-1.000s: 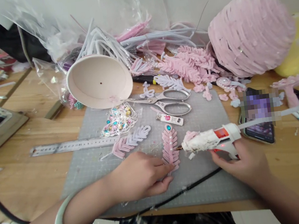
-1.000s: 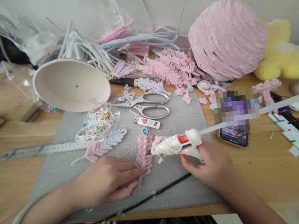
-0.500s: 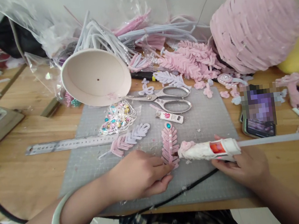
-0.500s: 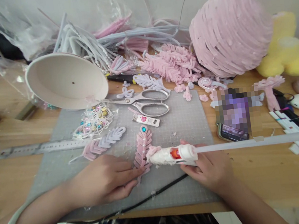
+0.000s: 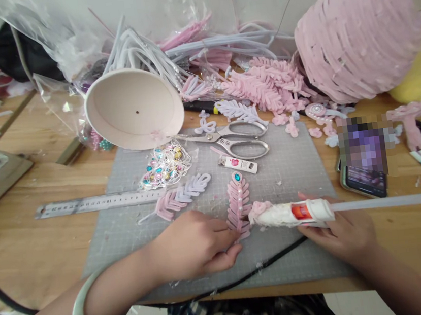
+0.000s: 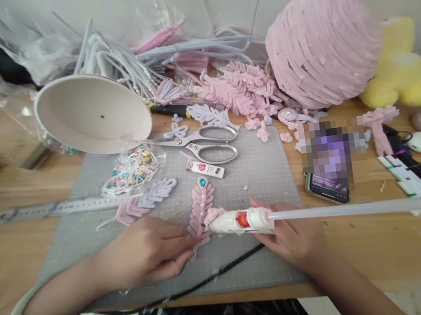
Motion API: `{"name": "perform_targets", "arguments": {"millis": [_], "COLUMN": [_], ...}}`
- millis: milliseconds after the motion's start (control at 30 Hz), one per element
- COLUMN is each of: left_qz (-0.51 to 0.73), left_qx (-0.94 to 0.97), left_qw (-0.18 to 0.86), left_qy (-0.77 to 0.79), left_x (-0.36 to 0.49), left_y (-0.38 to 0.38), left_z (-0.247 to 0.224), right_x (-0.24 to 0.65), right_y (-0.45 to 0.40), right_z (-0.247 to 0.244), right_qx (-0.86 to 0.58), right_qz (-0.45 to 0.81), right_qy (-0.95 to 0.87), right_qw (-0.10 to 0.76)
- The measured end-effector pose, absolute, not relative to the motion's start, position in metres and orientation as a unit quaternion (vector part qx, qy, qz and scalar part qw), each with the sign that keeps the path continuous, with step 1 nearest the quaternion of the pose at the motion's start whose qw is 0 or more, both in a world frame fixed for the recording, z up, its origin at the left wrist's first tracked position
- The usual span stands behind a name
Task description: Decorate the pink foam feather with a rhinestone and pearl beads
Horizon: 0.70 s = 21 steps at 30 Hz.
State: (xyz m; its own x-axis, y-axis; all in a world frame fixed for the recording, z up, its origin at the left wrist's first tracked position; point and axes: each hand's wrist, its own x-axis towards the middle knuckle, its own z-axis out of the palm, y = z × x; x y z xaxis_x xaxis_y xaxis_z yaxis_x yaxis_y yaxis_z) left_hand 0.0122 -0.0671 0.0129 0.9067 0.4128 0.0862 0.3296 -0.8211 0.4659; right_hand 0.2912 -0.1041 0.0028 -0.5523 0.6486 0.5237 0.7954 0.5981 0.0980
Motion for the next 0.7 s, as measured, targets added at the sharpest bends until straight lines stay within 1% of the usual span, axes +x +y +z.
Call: {"name": "perform_targets", "arguments": {"millis": [433,533,600,700], "left_qz": [0.08,0.08,0.078,0.085], "left_qx": [0.949,0.944,0.937,0.916], "left_qw": [0.233,0.25,0.27,0.314], "left_qy": [0.197,0.198,0.208,0.234], "left_x": [0.0127,0.0124,0.0115,0.0098], "left_y": [-0.0671,-0.0665,-0.0655,-0.0631], "left_z": [0.0126,0.0138,0.0153,0.0187], "right_x": [0.2966,0.2973,0.2961,0.2925], "right_y": [-0.105,-0.1059,-0.1061,-0.1039], "right_z": [-0.0004,-0.0017,-0.0015,0.002], "right_qx": [-0.41,-0.423,-0.454,-0.551], "right_qz": [-0.128,-0.145,-0.143,-0.078], "right_qy": [-0.873,-0.865,-0.849,-0.797], "right_qw": [0.23,0.227,0.228,0.234]}}
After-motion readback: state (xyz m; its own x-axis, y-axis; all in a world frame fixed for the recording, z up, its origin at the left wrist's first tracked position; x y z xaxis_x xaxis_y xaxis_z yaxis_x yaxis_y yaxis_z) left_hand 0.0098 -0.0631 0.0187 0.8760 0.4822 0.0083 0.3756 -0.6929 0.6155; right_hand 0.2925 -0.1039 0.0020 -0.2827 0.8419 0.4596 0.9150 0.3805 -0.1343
